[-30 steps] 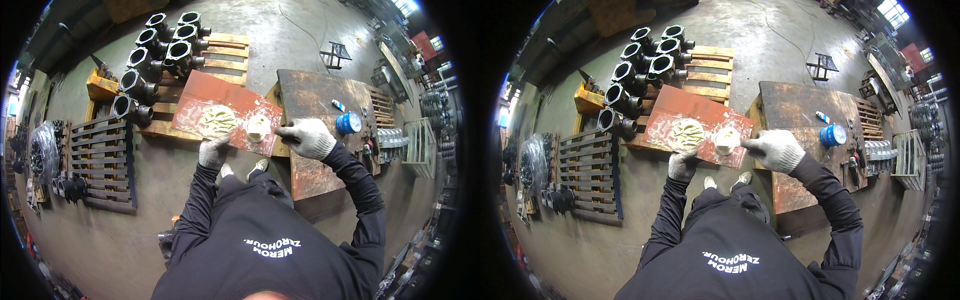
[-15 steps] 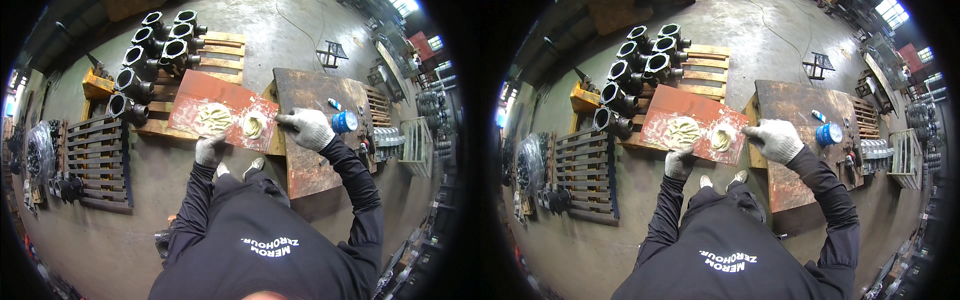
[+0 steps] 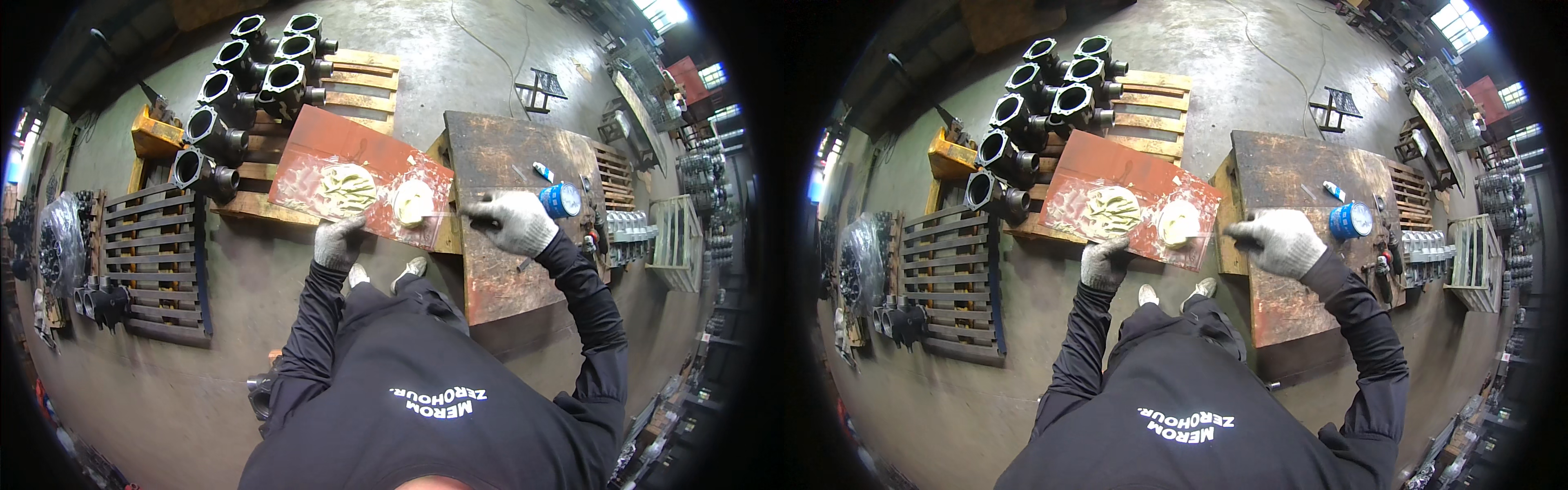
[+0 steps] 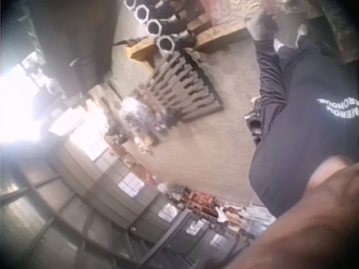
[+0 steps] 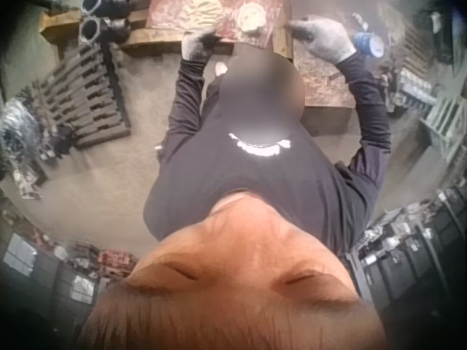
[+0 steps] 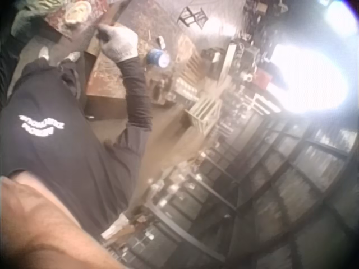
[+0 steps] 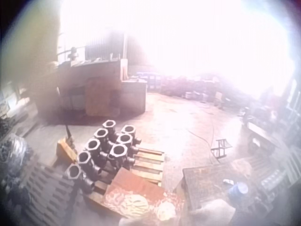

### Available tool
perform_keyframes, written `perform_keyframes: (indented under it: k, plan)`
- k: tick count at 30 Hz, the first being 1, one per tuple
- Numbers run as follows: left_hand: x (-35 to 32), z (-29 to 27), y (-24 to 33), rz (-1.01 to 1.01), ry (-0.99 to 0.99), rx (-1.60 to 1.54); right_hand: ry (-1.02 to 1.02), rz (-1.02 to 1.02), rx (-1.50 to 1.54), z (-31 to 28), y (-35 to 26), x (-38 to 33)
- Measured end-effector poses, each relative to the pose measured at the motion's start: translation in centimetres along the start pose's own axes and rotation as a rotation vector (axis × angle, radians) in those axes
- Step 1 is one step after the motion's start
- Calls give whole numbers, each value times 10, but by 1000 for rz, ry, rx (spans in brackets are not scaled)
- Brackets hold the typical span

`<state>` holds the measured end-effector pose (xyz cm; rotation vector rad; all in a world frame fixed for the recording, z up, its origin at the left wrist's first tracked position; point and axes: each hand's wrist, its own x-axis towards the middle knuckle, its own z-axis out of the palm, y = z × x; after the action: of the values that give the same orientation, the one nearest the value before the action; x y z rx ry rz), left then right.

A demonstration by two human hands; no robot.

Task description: The person applies a white sealant to a black metal exhaust manifold using a putty knife, spreading it over seams and surfaces. They then place the manifold on a wooden pallet and mix additional sealant on a red board before applying more to the board.

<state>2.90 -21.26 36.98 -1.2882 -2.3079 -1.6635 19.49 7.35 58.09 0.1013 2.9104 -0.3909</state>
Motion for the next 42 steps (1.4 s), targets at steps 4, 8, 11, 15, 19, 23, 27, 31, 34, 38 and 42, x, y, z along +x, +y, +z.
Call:
perform_keyframes:
  k: [4,8,11,15,19,23,27,31,34,38,42]
  plan:
    - [4,2,1,-293,32,-368,230,-84,-82,-2,1,4]
    - [5,3,6,-317,42,-417,-80,-124,-9,-3,1,5]
    - [6,-6,9,-31,-43,-48,58,126,-60,-2,2,5]
    - [8,-9,10,-73,-68,-76,151,-247,109,-1,4,5]
    - [5,-6,8,-27,-54,-63,-61,99,22,-1,1,4]
    - [5,-6,9,-52,-85,-59,213,-100,15,-3,-3,5]
    - [7,-9,11,4,-45,-1,-104,-50,-16,-2,-3,8]
    - [6,-7,8,-10,-35,-50,209,24,-106,0,0,10]
    - [5,1,3,-180,16,-275,136,-246,50,1,2,8]
    - [1,8,5,-406,54,-541,49,63,-7,1,5,4]
    - [4,-2,10,-120,-37,-62,185,-187,17,6,8,4]
